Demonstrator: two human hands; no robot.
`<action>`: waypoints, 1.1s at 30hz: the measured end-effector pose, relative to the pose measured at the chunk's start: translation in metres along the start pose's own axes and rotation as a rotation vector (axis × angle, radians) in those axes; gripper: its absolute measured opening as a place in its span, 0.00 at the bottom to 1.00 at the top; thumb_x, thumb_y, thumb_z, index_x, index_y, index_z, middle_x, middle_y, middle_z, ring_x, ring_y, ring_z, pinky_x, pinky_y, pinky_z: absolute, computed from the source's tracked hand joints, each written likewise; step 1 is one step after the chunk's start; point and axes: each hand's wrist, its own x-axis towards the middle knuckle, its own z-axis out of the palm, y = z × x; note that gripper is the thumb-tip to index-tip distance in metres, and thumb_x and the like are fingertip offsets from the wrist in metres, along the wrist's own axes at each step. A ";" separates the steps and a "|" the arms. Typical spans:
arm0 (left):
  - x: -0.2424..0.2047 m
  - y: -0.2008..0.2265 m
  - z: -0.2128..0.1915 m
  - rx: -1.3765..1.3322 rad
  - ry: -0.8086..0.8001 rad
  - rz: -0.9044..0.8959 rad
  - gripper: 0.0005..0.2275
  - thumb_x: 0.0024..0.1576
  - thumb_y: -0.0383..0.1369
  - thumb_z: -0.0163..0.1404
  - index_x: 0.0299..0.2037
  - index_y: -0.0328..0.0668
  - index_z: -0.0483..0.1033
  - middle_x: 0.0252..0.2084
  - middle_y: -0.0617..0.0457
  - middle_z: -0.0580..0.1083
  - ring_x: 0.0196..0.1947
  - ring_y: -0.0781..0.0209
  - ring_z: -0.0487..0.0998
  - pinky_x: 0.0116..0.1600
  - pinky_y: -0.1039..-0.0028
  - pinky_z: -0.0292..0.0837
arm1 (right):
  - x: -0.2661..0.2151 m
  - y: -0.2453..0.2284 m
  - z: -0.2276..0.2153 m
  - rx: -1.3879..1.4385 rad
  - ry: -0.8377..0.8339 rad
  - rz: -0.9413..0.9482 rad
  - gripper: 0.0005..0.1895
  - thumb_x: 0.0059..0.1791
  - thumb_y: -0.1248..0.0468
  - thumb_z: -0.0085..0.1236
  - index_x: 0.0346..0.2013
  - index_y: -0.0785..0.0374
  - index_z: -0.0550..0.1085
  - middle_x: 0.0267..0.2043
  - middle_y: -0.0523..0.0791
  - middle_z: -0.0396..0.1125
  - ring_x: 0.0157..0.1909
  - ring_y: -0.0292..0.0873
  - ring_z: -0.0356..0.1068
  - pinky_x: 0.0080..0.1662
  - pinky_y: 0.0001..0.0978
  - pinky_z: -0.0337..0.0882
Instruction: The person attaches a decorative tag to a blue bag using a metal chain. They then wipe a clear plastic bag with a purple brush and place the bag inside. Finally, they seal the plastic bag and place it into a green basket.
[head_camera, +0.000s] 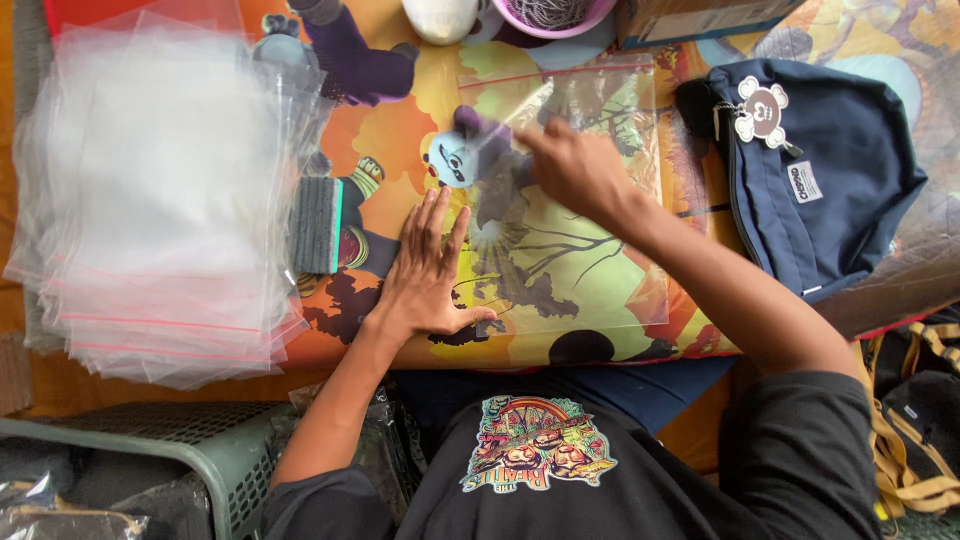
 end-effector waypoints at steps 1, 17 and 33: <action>0.000 -0.001 0.002 -0.029 0.018 -0.006 0.62 0.41 0.73 0.54 0.75 0.41 0.35 0.76 0.30 0.39 0.77 0.31 0.40 0.77 0.45 0.39 | -0.026 -0.009 0.001 -0.031 0.020 -0.048 0.23 0.50 0.69 0.47 0.61 0.54 0.70 0.37 0.52 0.68 0.19 0.51 0.66 0.20 0.42 0.67; 0.006 -0.002 0.004 -0.004 -0.089 0.034 0.56 0.42 0.73 0.47 0.76 0.48 0.41 0.79 0.45 0.42 0.76 0.32 0.38 0.73 0.39 0.33 | -0.045 0.114 0.019 -0.283 0.127 0.167 0.24 0.50 0.56 0.47 0.62 0.37 0.69 0.35 0.43 0.63 0.18 0.57 0.68 0.23 0.50 0.72; 0.009 0.001 0.000 0.012 -0.186 0.004 0.58 0.43 0.74 0.42 0.75 0.37 0.40 0.79 0.45 0.42 0.77 0.36 0.37 0.74 0.41 0.28 | -0.099 0.082 -0.001 -0.274 0.185 -0.009 0.31 0.48 0.63 0.52 0.68 0.46 0.66 0.39 0.47 0.63 0.19 0.57 0.68 0.26 0.51 0.72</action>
